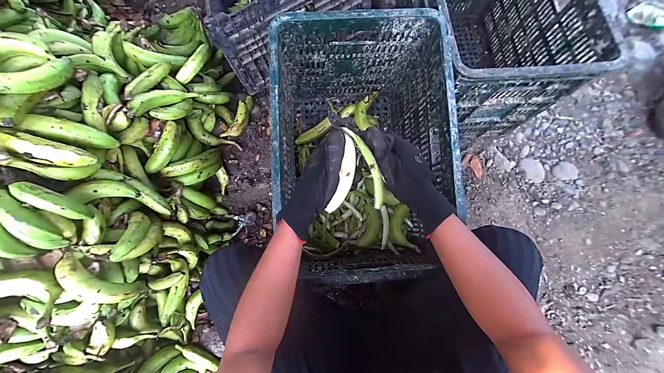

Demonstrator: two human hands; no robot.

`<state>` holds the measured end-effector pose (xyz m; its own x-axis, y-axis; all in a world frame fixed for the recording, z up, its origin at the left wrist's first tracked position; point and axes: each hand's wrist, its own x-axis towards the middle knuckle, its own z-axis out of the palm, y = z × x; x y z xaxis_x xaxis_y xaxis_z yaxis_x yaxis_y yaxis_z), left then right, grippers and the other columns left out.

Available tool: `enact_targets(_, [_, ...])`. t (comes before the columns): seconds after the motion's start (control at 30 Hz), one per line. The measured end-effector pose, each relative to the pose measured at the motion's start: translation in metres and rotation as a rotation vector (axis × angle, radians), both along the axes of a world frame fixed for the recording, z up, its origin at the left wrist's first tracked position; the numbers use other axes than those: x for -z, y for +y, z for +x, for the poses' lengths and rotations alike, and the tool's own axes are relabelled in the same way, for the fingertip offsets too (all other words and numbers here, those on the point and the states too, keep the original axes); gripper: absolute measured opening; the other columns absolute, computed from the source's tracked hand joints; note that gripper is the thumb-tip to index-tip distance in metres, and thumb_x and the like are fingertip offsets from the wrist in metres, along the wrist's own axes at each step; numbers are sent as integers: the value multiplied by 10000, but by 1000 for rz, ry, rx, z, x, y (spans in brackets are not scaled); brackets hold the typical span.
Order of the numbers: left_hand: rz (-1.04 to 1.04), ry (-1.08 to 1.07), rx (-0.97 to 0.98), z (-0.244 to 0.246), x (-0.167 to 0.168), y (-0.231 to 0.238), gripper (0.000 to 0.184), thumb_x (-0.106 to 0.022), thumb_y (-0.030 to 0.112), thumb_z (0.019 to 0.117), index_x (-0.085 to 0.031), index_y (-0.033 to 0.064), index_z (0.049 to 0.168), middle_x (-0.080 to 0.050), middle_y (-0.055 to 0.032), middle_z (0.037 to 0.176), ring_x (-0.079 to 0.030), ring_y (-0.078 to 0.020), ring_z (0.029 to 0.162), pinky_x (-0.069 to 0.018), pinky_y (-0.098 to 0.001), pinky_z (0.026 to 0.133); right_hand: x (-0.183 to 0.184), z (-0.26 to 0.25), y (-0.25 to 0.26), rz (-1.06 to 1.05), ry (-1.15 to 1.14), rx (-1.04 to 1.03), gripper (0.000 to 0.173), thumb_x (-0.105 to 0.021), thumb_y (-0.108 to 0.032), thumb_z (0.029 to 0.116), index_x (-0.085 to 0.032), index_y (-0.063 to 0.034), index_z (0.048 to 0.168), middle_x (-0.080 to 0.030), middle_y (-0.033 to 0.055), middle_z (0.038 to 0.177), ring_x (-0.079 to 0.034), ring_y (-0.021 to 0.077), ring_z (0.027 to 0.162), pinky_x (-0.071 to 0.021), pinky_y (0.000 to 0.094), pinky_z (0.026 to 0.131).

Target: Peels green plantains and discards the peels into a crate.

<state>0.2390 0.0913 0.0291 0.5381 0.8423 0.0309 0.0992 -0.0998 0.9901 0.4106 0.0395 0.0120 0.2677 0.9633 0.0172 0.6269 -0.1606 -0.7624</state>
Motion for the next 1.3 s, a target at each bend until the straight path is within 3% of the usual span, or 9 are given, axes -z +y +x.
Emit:
enact_targets(0.17, [226,194,97,-3,0,-1,606,-226,404,1101,-503,-3,1454,-636,-170,1321,-624,-166,1197,-476,-385,1070,8,6,3,-34,66,53,610,-277,-547,1063,-608,-143,1377,-681,149,1242,-638,311,1174,-484,605,952])
enact_targets(0.33, [-293,-404,-95,1,6,13,655,-55,471,1061,-479,74,1363,-682,-51,769,-656,-143,622,-575,-302,566,8,-5,-2,154,-42,1,672,-286,-568,1045,-598,-96,1407,-644,204,1307,-591,367,1237,-435,612,1019])
enact_targets(0.47, [-538,-572,-492,-5,3,18,479,-196,435,1108,-527,90,1130,-627,-39,824,-646,-134,698,-579,-314,630,11,-26,-11,184,-336,-71,771,-279,-733,969,-629,-199,1401,-635,259,1256,-584,490,1178,-437,696,912])
enact_targets(0.63, [-730,-687,-489,-16,-4,25,529,-128,407,1105,-503,105,886,-585,-24,665,-602,-114,568,-523,-237,520,18,-35,-13,383,-420,-74,819,-304,-814,921,-670,-228,1361,-669,206,1192,-594,446,1155,-425,657,911])
enact_targets(0.73, [-508,-482,-582,-11,-11,20,416,-168,341,1126,-488,86,1052,-585,-31,743,-618,-131,616,-562,-287,581,15,-38,-14,273,-384,-42,792,-291,-785,944,-666,-230,1367,-654,228,1191,-593,459,1135,-435,660,877])
enact_targets(0.83, [-98,-192,-490,-9,0,18,493,-198,278,1120,-478,-37,1375,-609,-123,1112,-621,-132,938,-545,-311,854,8,-37,-10,54,-211,-18,631,-329,-628,1012,-634,-232,1397,-627,239,1274,-578,460,1190,-450,679,890])
enact_targets(1.0, [183,-1,-213,-2,6,18,603,-101,316,1099,-442,-14,1470,-633,-147,1243,-616,-134,1110,-501,-313,999,6,-23,-7,-62,38,-12,608,-335,-538,1053,-608,-124,1405,-646,194,1305,-590,365,1249,-446,620,1020])
enact_targets(1.17, [101,233,-112,9,-4,-11,584,-203,391,1103,-434,49,1516,-648,-161,1279,-657,-202,1107,-530,-436,976,4,-16,-4,-118,274,10,506,-313,-408,1109,-602,-59,1335,-675,168,1183,-644,277,1103,-496,546,937])
enact_targets(1.3, [-167,-258,-96,5,1,4,534,-136,370,1069,-441,83,1401,-662,-40,788,-650,-151,606,-587,-331,555,7,-14,-4,70,212,-3,594,-301,-473,1070,-608,-47,1347,-667,167,1225,-622,264,1166,-479,505,1009])
